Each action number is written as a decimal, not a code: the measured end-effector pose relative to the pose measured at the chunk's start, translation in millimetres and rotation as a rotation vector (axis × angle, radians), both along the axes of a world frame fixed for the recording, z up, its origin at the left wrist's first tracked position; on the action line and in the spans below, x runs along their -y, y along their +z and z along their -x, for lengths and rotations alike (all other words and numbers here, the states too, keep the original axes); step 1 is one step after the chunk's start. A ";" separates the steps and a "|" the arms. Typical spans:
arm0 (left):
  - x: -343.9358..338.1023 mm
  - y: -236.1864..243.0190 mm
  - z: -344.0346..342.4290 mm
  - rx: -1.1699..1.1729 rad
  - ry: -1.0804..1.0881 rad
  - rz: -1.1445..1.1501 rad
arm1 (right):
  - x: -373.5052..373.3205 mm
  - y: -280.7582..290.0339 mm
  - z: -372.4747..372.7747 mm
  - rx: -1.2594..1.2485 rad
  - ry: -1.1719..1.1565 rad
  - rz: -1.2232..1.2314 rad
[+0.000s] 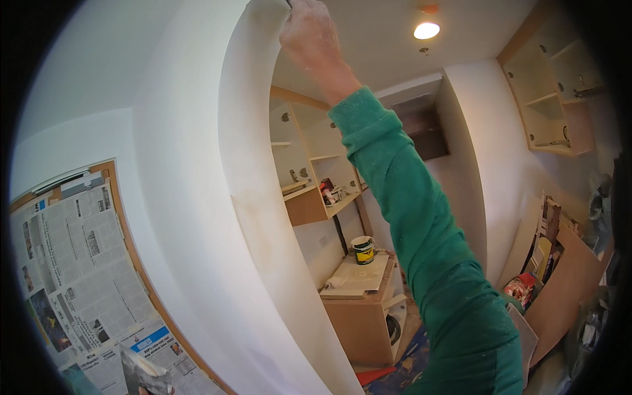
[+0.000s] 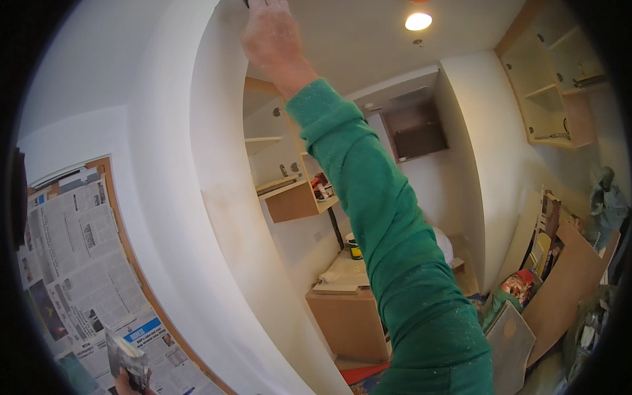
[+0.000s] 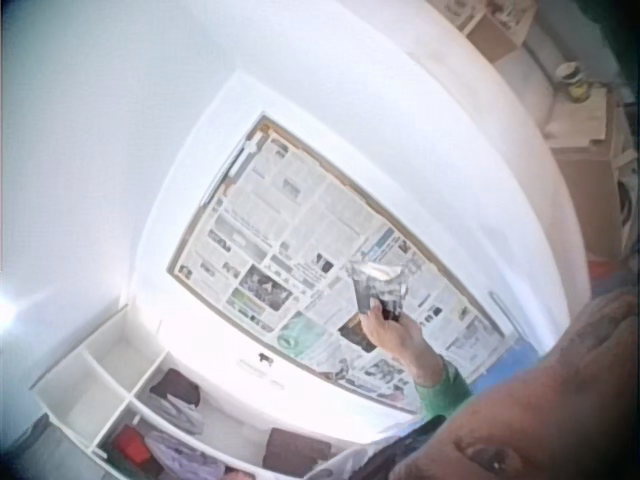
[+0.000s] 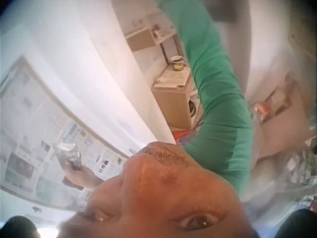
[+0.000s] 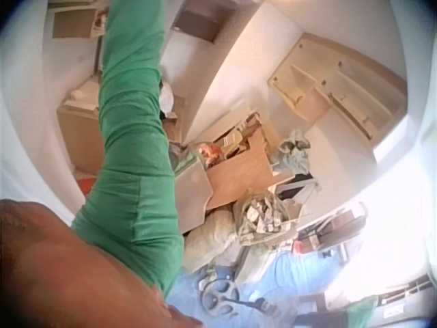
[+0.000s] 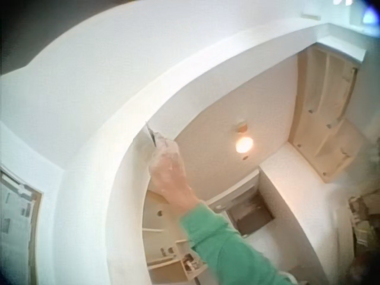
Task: The person applies plaster to a curved wall section using a trowel and a hawk. They repeatedly scoop plaster from the hawk onto the trowel and smooth it onto the wall surface. The person also touches the wall with their hand to check the texture.
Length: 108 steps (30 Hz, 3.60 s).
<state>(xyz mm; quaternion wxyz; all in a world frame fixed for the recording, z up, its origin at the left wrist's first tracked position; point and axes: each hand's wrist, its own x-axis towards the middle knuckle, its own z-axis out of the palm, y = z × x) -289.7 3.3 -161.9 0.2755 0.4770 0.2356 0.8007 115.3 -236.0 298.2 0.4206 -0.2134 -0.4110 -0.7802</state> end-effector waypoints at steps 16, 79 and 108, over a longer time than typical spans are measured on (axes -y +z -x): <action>-21.6 -4.1 0.7 -0.197 0.103 -0.022 | -89.0 -22.1 -13.8 -0.035 -0.141 -0.061; 19.1 -1.8 -4.6 -0.316 0.211 0.014 | 2.3 -2.5 -39.4 -0.066 0.021 -0.016; -50.2 -83.3 41.2 -0.308 0.254 0.044 | -67.7 -13.9 -25.9 -0.052 -0.150 -0.104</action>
